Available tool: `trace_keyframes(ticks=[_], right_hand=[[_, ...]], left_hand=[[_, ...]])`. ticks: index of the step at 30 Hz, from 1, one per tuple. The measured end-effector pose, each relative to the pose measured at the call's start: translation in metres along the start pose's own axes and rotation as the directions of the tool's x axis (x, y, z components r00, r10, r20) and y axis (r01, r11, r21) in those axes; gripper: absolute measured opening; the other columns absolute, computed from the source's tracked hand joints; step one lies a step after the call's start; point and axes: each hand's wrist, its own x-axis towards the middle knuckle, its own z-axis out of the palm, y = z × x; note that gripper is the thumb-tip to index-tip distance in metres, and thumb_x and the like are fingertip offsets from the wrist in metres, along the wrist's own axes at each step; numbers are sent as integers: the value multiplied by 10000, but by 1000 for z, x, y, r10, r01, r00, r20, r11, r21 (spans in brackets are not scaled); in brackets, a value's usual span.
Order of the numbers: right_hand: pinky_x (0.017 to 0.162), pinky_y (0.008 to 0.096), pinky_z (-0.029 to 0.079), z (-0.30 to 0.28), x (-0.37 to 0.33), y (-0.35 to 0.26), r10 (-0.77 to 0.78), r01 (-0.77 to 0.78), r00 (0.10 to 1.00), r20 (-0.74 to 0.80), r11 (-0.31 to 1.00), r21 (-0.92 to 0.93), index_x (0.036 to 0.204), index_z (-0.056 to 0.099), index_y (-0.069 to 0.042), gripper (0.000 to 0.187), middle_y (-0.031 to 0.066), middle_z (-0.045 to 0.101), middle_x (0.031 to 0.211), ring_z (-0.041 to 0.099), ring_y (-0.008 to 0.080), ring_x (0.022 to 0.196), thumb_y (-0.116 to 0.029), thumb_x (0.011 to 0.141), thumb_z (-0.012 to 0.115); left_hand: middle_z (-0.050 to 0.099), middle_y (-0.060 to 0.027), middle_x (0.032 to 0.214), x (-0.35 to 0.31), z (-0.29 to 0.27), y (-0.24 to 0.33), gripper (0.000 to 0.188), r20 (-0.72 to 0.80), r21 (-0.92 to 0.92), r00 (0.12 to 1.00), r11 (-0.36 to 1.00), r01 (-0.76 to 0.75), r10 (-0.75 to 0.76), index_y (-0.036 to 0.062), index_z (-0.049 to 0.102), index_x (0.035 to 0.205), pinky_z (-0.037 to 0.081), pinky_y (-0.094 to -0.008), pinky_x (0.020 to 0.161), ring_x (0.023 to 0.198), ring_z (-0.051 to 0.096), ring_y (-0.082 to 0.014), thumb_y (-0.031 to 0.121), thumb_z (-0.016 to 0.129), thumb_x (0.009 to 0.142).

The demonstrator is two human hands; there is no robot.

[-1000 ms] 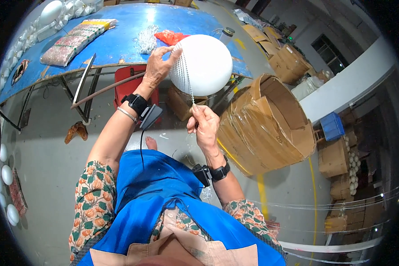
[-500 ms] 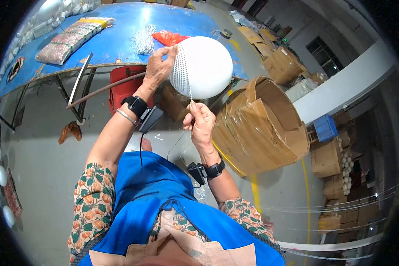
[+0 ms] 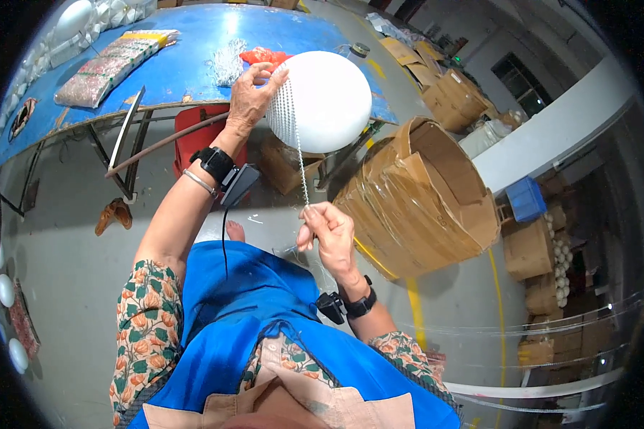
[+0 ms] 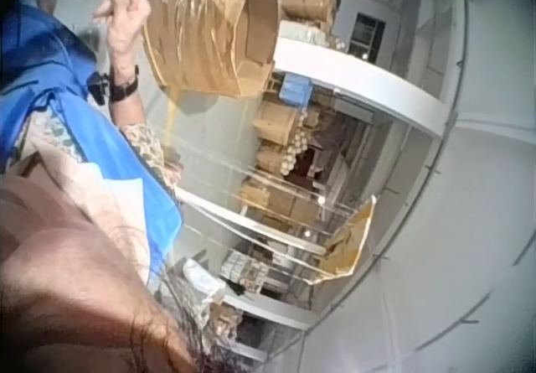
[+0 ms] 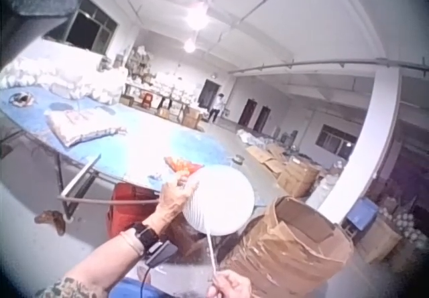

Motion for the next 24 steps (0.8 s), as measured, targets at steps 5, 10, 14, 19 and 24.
trace_keyframes(ticks=[5,10,14,19,24], right_hand=[[402,193,375,1,-4,11,1,0,999,-45,1000,28,838,523,-9,207,74,549,527,489,105,409,-198,896,464],[405,189,369,-2,6,25,7,-1,998,-59,994,106,839,527,-20,202,64,543,525,483,104,410,-207,893,473],[406,188,369,-2,10,28,-11,18,998,-64,994,107,841,527,-18,199,63,540,527,477,104,407,-203,892,474],[417,189,362,-1,21,32,-18,24,998,-56,994,103,838,538,-27,224,58,554,538,510,108,434,-238,889,485],[421,197,358,4,35,32,-51,56,997,-56,996,76,836,537,-23,233,60,551,537,506,109,437,-246,886,489]], left_hand=[[610,-151,837,-3,4,3,458,-5,-62,1000,998,-15,15,21,625,870,462,-338,701,792,588,-255,436,670,683],[620,-201,840,1,-1,4,463,216,-58,964,983,174,-158,34,653,782,447,-351,732,842,597,-275,491,602,733],[579,-208,1036,-6,-7,-11,621,213,-63,973,995,-75,87,-14,614,969,416,-360,852,970,560,-303,555,576,721],[593,-195,1008,-5,-7,-7,626,174,-10,981,996,-92,92,-25,602,985,424,-354,846,954,566,-294,530,618,698],[611,-172,966,-5,-3,4,553,3,-55,999,998,-35,36,35,625,980,454,-352,770,909,587,-265,499,655,680]])
